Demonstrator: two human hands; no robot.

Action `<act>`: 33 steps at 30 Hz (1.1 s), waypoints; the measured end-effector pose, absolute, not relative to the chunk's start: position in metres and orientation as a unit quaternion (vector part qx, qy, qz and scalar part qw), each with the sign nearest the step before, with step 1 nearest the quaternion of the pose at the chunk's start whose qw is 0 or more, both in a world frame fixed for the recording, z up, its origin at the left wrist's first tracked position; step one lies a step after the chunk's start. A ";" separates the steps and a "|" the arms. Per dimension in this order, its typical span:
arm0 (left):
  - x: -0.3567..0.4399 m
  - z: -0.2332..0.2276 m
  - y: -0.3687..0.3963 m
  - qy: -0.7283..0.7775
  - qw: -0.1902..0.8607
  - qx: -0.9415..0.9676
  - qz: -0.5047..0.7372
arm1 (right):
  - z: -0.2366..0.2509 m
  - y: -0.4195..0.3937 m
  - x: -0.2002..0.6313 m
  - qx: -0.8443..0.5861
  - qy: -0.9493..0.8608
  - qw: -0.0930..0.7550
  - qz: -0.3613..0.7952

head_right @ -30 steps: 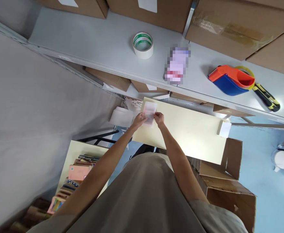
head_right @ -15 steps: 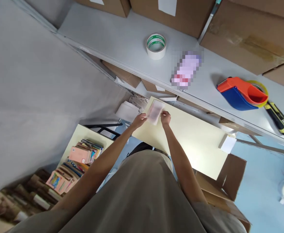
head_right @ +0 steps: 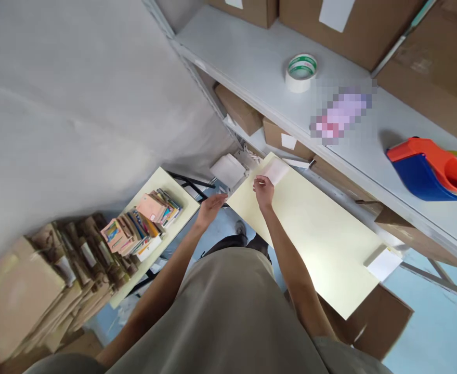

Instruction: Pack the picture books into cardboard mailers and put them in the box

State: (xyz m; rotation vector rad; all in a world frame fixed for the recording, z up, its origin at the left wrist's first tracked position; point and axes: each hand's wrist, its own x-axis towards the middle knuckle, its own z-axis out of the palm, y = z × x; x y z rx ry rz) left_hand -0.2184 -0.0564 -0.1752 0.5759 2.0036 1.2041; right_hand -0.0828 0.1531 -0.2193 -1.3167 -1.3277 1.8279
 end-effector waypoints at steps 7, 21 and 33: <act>-0.228 -0.145 -0.116 0.762 0.279 0.174 0.558 | -0.181 0.096 -0.097 -0.410 -0.560 0.260 0.672; -0.287 -0.107 -0.458 0.753 0.001 0.064 0.655 | -0.133 -0.168 -0.225 -0.235 -0.661 0.182 0.689; -0.340 -0.121 -0.701 0.960 -0.090 0.032 0.264 | -0.117 -0.401 -0.297 -0.092 -0.689 0.044 0.718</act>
